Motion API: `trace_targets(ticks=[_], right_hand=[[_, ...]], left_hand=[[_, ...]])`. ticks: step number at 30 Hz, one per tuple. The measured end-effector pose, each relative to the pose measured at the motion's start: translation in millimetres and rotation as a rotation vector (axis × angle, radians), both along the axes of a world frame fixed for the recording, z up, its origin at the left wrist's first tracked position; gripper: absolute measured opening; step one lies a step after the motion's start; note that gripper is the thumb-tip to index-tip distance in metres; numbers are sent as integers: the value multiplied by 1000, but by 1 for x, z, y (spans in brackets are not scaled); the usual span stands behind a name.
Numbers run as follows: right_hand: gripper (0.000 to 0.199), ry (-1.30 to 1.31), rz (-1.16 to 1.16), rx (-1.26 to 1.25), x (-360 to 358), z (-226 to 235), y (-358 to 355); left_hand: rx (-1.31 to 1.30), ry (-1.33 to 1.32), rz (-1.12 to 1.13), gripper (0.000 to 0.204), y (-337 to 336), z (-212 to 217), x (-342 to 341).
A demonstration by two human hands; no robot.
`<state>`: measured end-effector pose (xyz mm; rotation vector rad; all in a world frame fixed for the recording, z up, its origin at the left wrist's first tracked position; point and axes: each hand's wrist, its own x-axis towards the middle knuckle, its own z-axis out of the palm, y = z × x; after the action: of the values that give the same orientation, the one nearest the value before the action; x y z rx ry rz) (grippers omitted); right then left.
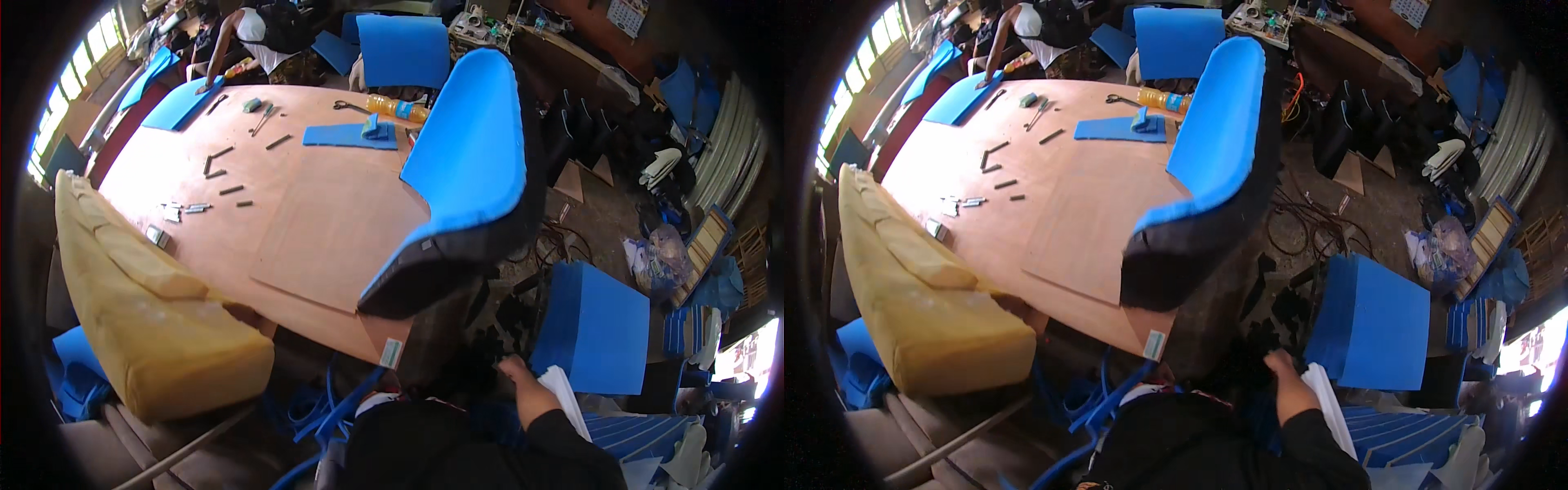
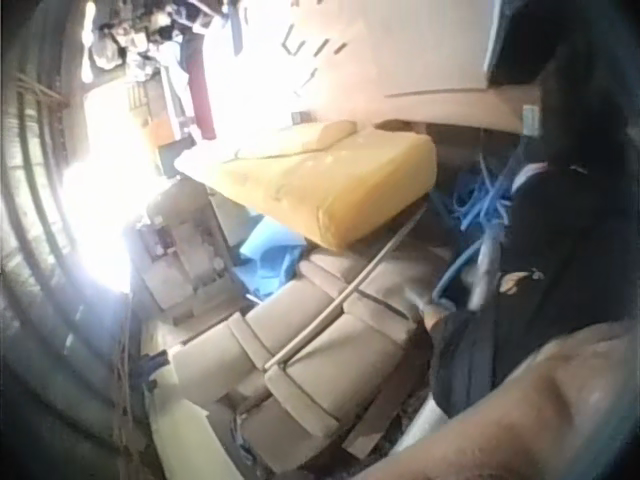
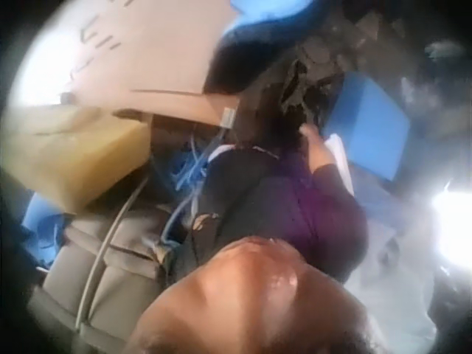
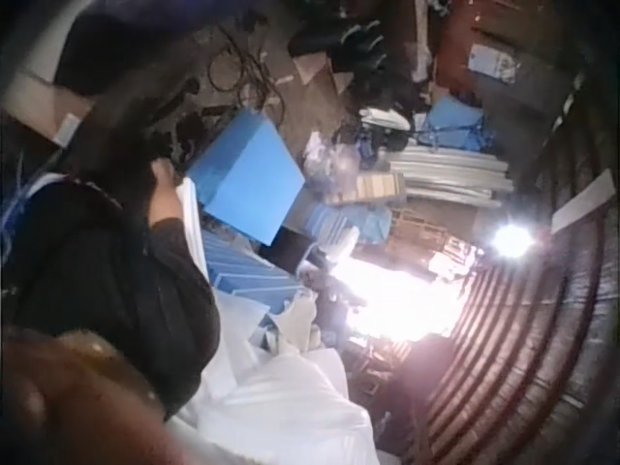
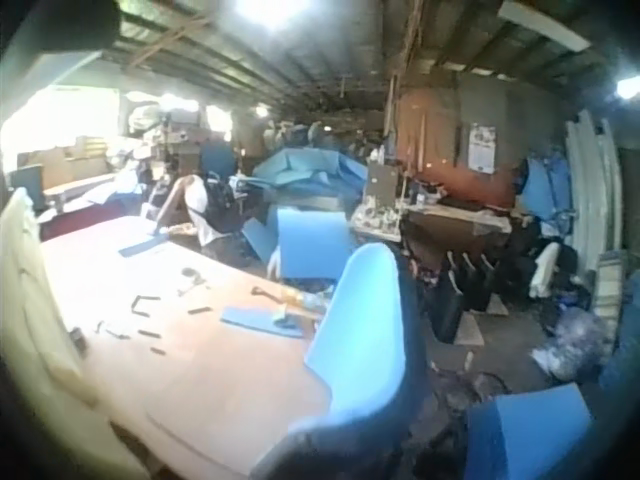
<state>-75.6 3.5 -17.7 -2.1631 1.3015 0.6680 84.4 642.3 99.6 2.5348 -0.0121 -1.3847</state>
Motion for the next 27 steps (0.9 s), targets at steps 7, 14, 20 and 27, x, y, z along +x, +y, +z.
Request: trace_targets(ticks=[7,14,20,27], right_hand=[[18,-442,-819,115,-13,31,-106],[28,-1578,-866,288,296,199,-269],[26,-1827,51,595,530,282,-316],[32,-1589,-5,136,555,246,-324]], left_hand=[[18,100,26,46,-23,-26,17],[-780,-267,614,57,-242,118,97],[-1428,-1563,662,80,-413,273,127],[-534,-1902,460,52,-505,349,123]])
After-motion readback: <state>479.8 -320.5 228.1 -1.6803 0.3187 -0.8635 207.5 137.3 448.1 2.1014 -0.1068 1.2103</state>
